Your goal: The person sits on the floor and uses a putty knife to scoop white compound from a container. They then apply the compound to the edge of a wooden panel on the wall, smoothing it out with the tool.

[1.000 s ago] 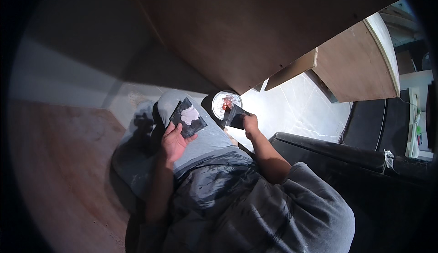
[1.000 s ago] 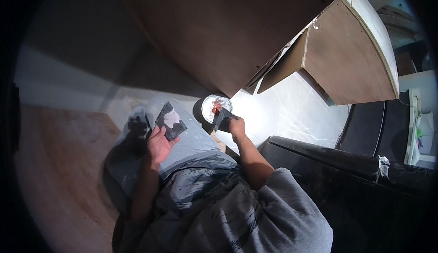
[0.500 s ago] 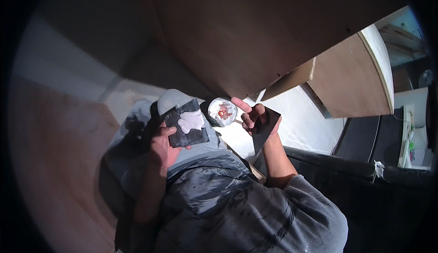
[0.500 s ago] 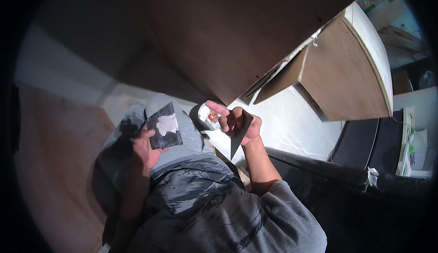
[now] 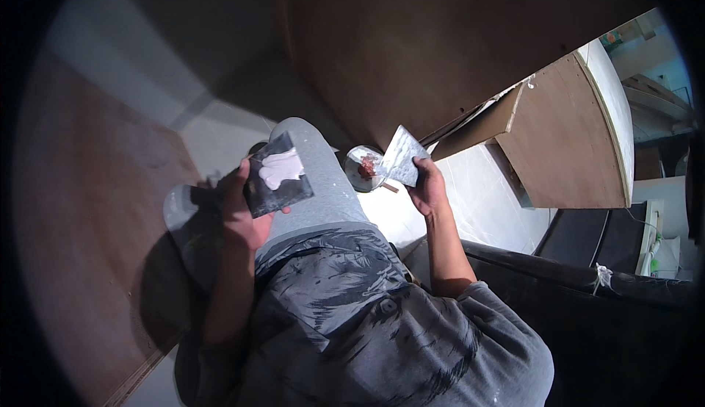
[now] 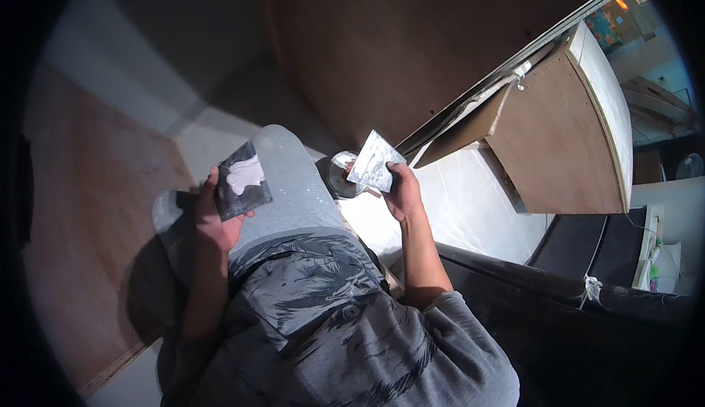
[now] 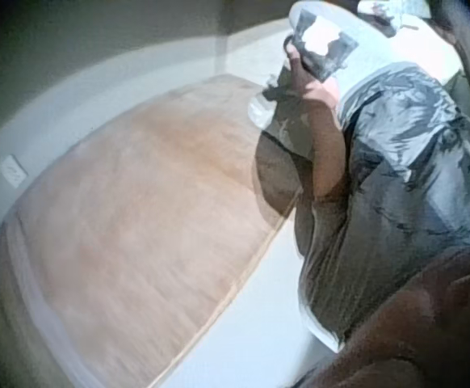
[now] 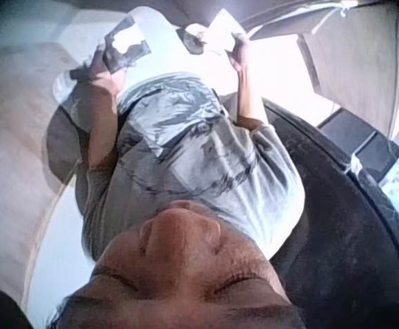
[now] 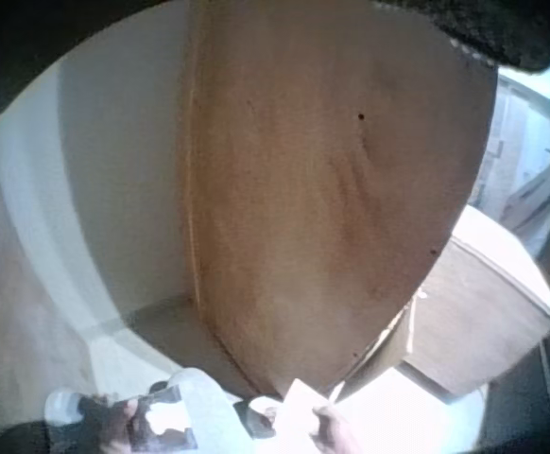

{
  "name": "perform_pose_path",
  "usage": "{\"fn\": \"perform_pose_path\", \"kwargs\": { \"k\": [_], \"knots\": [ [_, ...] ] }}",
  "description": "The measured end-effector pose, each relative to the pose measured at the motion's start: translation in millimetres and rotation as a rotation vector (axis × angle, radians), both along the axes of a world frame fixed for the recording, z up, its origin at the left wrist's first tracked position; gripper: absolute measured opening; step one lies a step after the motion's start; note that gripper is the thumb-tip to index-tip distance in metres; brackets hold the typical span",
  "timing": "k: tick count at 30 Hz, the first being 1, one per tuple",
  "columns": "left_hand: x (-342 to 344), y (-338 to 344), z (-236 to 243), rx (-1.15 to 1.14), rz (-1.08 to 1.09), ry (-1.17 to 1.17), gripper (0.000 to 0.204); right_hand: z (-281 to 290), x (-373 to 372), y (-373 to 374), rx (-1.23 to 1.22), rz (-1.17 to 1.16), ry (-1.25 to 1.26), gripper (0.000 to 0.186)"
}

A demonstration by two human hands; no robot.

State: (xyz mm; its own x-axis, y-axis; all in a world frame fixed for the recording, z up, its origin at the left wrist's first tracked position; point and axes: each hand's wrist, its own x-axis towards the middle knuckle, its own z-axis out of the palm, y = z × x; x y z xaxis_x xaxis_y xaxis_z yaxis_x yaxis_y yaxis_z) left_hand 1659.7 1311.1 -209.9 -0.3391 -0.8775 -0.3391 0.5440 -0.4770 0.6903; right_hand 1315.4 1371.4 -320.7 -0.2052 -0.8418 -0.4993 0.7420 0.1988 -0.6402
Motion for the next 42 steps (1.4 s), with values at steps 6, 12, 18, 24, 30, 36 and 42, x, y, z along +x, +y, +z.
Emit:
{"fn": "perform_pose_path", "kwargs": {
  "k": [6,12,18,24,30,36,42],
  "knots": [
    [6,7,-42,0.072,0.11,0.014,0.045,-87,14,18,0.142,0.189,0.864,0.019],
    [18,1,-88,0.199,-0.001,0.016,0.046,-132,68,23,0.228,0.737,1.684,0.036],
    [15,-10,-120,0.259,0.002,0.089,0.049,-143,71,12,0.231,0.815,1.809,0.038],
    [14,-17,-124,0.342,-0.022,0.125,0.05,-138,77,-4,0.206,0.842,1.89,0.037],
    [5,-19,-118,0.388,-0.006,0.067,0.048,-159,71,-7,0.279,0.894,1.862,0.038],
    [6,-20,-121,0.397,-0.014,0.064,0.049,-165,71,-14,0.328,0.915,1.844,0.04],
    [5,-19,-123,0.366,-0.019,0.071,0.049,-178,69,-17,0.35,0.866,1.801,0.038]
  ]
}}
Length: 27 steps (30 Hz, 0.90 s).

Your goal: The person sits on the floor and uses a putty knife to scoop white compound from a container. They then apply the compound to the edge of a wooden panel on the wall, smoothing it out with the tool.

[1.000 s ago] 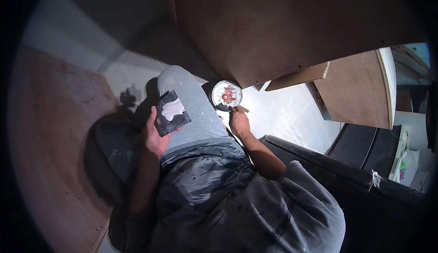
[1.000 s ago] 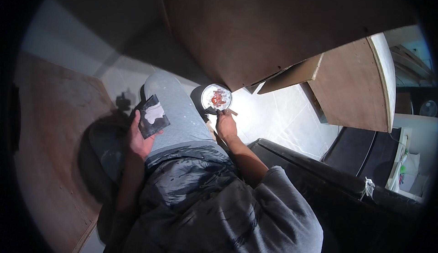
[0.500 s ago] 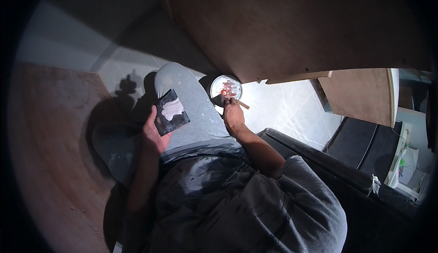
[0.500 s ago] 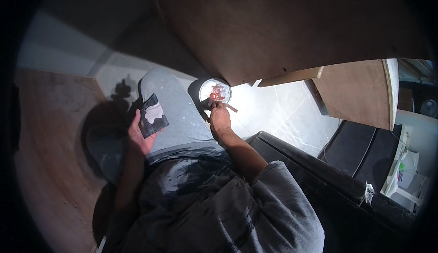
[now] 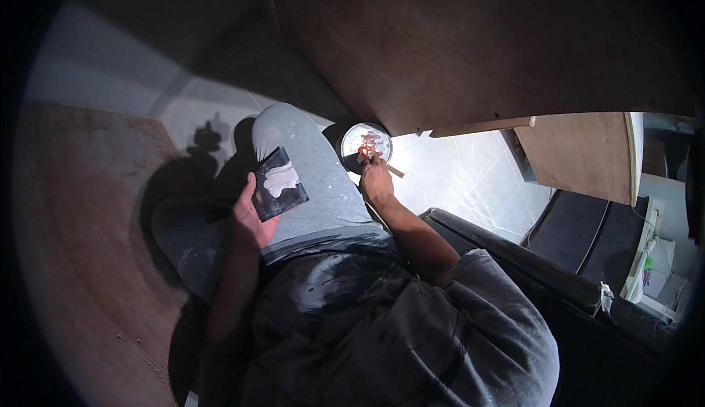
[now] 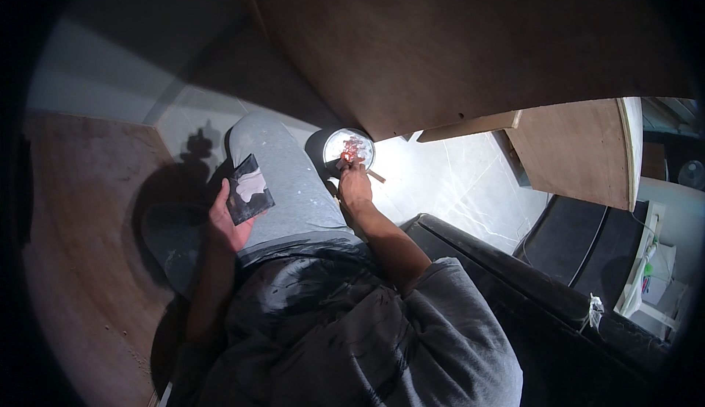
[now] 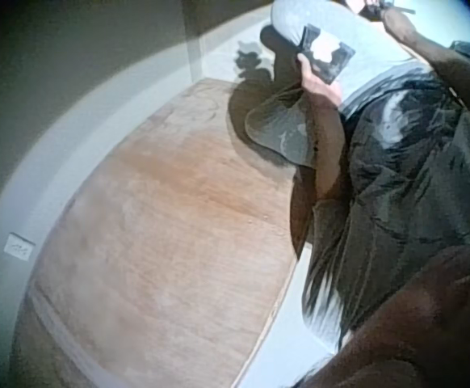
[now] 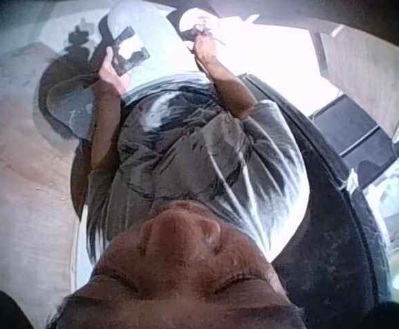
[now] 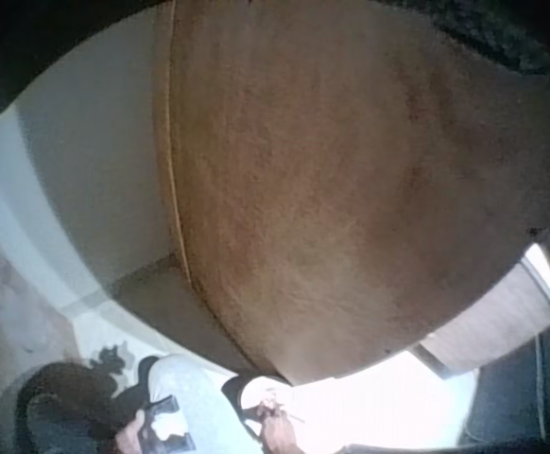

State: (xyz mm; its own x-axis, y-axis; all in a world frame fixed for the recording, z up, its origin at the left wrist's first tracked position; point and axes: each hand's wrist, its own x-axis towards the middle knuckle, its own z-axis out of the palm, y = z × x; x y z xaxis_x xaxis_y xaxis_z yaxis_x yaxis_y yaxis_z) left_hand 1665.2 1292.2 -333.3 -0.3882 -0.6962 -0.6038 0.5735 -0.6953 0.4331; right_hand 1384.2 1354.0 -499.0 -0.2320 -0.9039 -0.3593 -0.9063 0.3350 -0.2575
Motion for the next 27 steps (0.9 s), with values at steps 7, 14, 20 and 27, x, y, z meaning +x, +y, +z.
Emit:
{"fn": "perform_pose_path", "kwargs": {
  "k": [7,14,20,27],
  "knots": [
    [2,2,-8,0.02,0.039,-0.012,0.051,4,0,-6,-0.007,0.024,-0.108,0.033],
    [7,-3,15,-0.136,-0.119,0.062,0.053,55,-36,7,-0.103,-0.273,-0.426,0.023],
    [-9,-12,55,-0.239,-0.167,-0.076,0.049,143,-37,20,-0.326,-0.345,-1.009,0.033],
    [-22,-12,69,-0.105,-0.141,0.087,0.036,270,14,-9,-0.679,0.263,-0.566,0.052]
  ]
}}
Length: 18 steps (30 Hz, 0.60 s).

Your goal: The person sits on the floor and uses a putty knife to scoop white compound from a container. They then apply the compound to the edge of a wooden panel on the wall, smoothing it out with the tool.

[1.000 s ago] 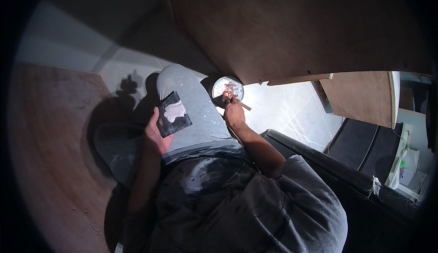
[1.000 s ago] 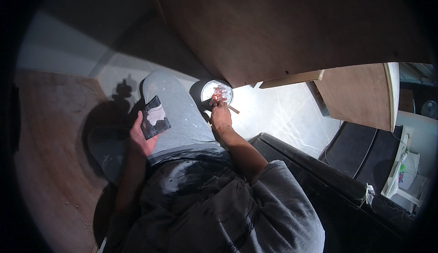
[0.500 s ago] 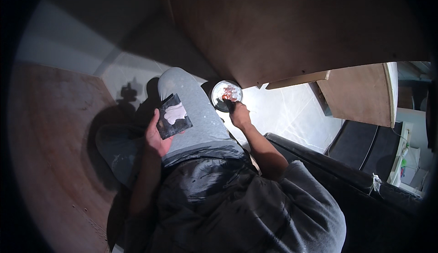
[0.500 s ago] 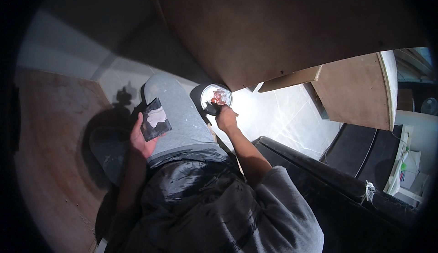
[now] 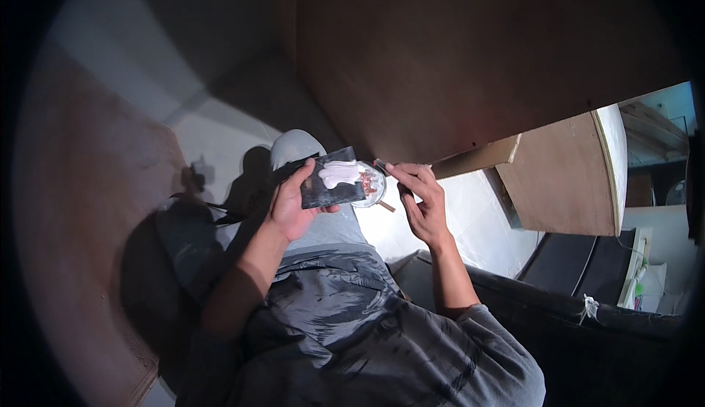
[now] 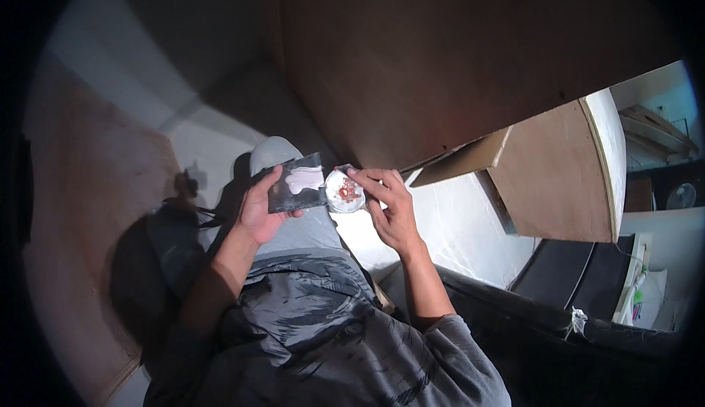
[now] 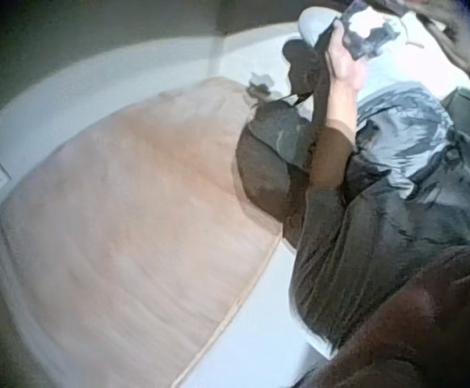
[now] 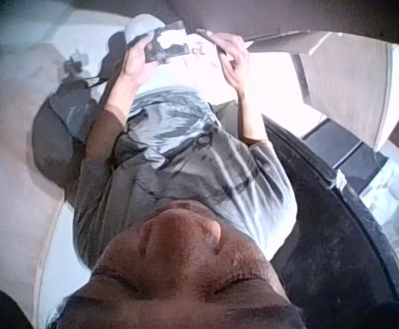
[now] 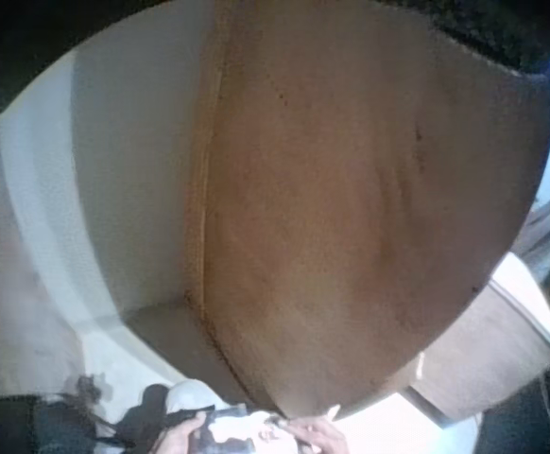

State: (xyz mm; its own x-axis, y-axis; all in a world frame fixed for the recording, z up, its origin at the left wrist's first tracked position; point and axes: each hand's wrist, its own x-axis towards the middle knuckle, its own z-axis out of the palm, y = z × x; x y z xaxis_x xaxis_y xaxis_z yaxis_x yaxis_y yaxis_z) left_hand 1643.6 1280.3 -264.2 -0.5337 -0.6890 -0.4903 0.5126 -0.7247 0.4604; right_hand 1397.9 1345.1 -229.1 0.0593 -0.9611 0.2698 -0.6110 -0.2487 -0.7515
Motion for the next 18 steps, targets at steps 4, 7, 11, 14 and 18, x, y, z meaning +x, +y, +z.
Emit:
{"fn": "perform_pose_path", "kwargs": {
  "k": [4,7,11,14,18],
  "knots": [
    [1,2,19,-0.05,-0.021,0.125,0.039,31,11,-12,-0.226,0.138,0.203,0.045],
    [3,7,40,-0.07,-0.016,0.151,0.038,37,8,-20,-0.345,0.198,0.301,0.037],
    [9,15,54,-0.098,0.009,0.21,0.037,47,6,-26,-0.39,0.211,0.336,0.035],
    [11,19,58,-0.157,0.019,0.203,0.038,55,2,-31,-0.411,0.219,0.395,0.036],
    [15,22,75,-0.233,-0.003,0.244,0.041,65,-12,-34,-0.403,0.201,0.43,0.045]
  ]
}}
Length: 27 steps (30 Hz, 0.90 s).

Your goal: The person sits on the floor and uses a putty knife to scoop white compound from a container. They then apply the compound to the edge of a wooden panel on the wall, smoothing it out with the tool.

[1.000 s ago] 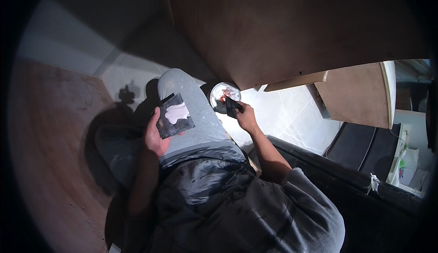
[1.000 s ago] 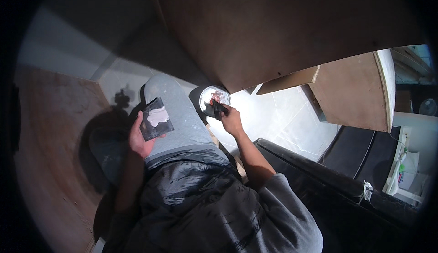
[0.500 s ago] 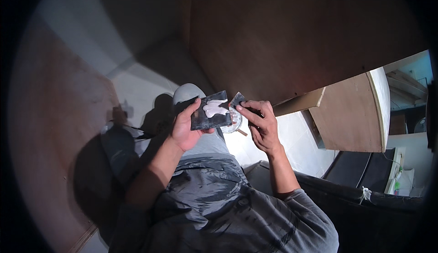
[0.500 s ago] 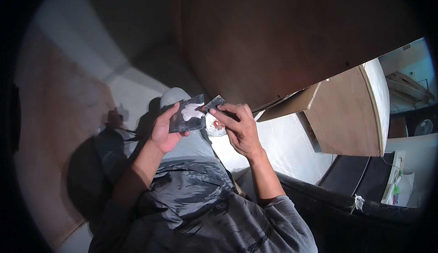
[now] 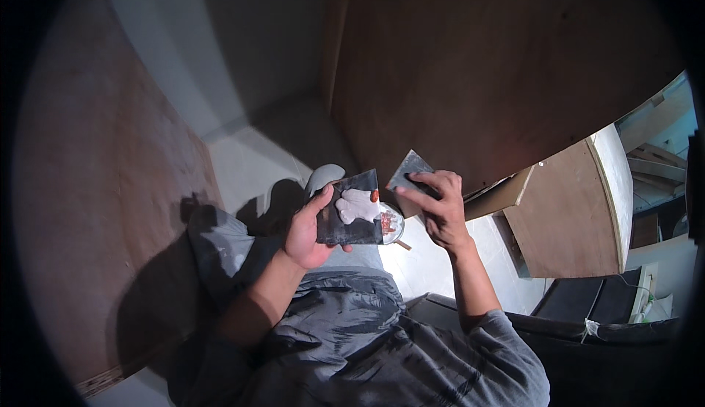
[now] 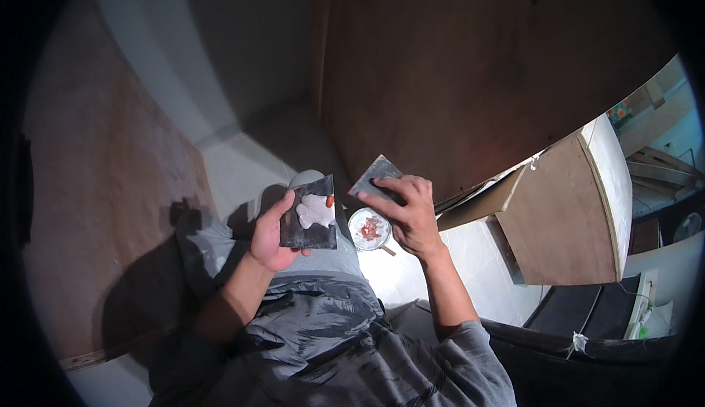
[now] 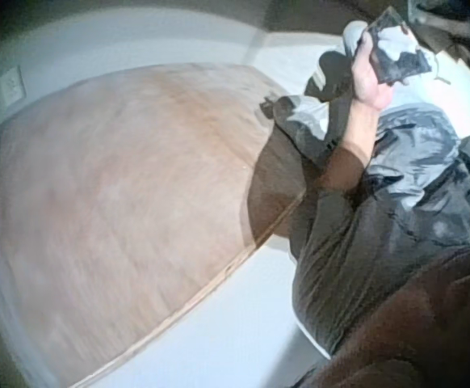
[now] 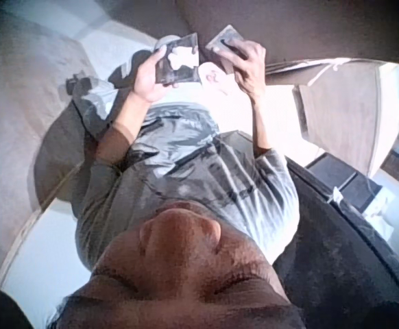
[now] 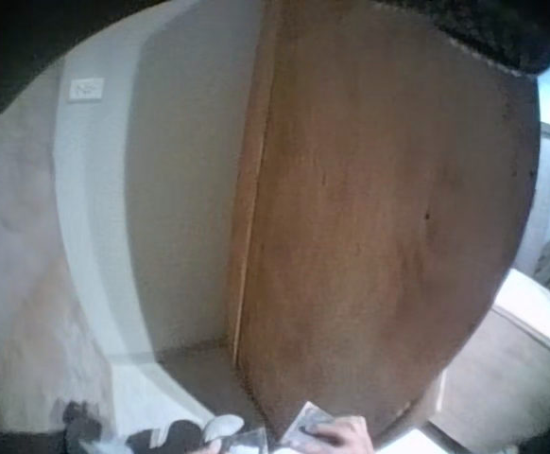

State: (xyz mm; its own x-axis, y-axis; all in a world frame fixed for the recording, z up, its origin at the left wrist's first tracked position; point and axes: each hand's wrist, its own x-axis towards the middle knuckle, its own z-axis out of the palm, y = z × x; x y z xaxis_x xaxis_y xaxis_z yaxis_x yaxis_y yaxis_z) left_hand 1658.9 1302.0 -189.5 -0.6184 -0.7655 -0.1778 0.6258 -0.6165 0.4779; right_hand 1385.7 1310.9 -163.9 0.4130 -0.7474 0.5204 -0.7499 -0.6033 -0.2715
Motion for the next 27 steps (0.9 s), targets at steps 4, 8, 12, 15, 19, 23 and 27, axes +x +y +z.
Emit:
{"fn": "perform_pose_path", "kwargs": {
  "k": [4,8,12,15,19,23,27],
  "knots": [
    [-5,3,12,-0.098,0.118,-0.103,0.041,-5,7,9,0.32,-0.167,-1.209,0.037],
    [-8,7,15,-0.1,0.126,-0.076,0.04,-21,2,9,0.766,0.039,-1.982,0.038],
    [-3,11,20,0.031,-0.003,-0.018,0.037,-40,52,-5,1.027,0.31,-2.018,0.032],
    [1,15,28,0.109,0.016,0.014,0.035,-14,84,-13,1.158,0.347,-1.802,0.03],
    [7,15,50,0.158,0.121,0.028,0.036,-51,26,-16,1.372,0.573,-1.206,0.034],
    [30,16,40,-0.05,0.425,-0.217,0.042,-20,43,-10,1.122,0.084,-1.652,0.037],
    [21,7,23,-0.36,0.944,-0.504,0.049,10,78,-6,0.831,0.155,-1.546,0.042]
  ]
}}
